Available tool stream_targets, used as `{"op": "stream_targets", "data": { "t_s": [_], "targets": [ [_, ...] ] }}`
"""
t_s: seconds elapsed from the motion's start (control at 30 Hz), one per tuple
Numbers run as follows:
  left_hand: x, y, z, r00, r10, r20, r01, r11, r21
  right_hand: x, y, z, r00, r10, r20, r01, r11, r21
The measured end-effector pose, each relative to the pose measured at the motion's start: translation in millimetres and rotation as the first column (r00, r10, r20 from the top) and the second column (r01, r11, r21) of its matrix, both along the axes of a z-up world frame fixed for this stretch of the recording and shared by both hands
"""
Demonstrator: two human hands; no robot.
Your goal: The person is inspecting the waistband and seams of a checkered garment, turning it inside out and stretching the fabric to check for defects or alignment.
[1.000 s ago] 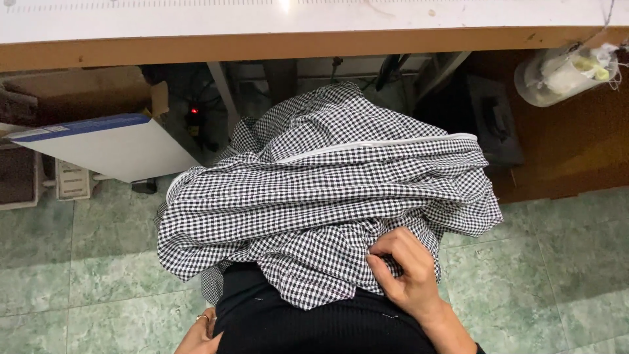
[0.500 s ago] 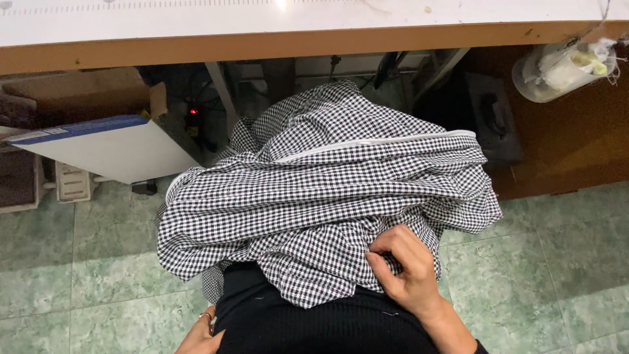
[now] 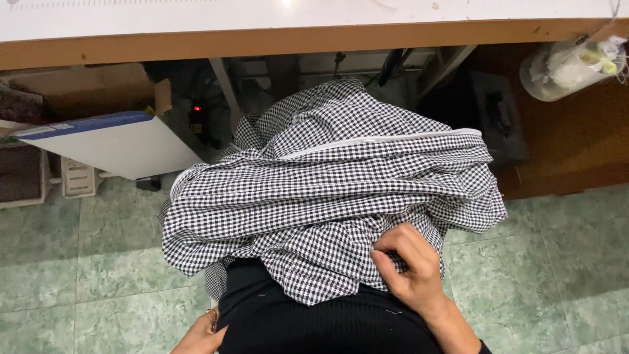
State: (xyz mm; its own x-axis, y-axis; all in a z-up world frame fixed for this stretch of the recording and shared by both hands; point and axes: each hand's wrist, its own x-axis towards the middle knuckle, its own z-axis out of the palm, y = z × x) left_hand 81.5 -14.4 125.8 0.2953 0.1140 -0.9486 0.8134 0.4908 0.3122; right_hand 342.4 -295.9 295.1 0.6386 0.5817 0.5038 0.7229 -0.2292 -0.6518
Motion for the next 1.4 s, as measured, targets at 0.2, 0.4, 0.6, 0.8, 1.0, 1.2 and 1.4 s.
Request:
{"op": "stream_targets", "data": {
  "t_s": [0.2, 0.4, 0.6, 0.8, 1.0, 1.2, 1.4],
  "targets": [
    [-9.1, 22.5, 11.9, 0.933, -0.059, 0.355, 0.100, 0.990, -0.101, 16.0, -13.2, 26.1, 0.977, -0.168, 0.134, 0.167, 0.986, 0.019],
    [45.5, 50.2, 90.8, 0.929, 0.063, 0.365, -0.207, 0.905, 0.371, 43.6, -4.5, 55.7, 0.919, -0.264, 0.293, 0.339, 0.908, -0.248],
    [71.0, 67.3, 71.1, 0.778, -0.094, 0.621, -0.372, 0.727, 0.576, 52.7, 5.4, 39.1, 0.954, -0.251, 0.161, 0.298, 0.784, -0.544],
    [110.5, 54.4, 85.2, 0.898, -0.088, 0.432, -0.165, 0.842, 0.514, 51.0, 11.4, 54.3, 0.929, -0.317, -0.189, 0.239, 0.908, -0.345],
    [167.1, 71.4, 9.7, 0.876, 0.160, 0.454, -0.334, 0.881, 0.334, 56.7, -12.5, 47.0, 0.872, -0.286, -0.398, 0.320, 0.947, 0.021],
    [201.1, 94.3, -99.9, 0.882, 0.265, 0.389, -0.422, 0.810, 0.406, 51.2, -21.4, 43.4, 0.865, -0.252, -0.435, 0.349, 0.923, 0.159],
    [184.2, 67.8, -40.7, 0.647, 0.519, 0.558, -0.732, 0.628, 0.264, 52.0, -28.9, 38.9, 0.883, -0.217, -0.417, 0.331, 0.917, 0.224]
  ]
}}
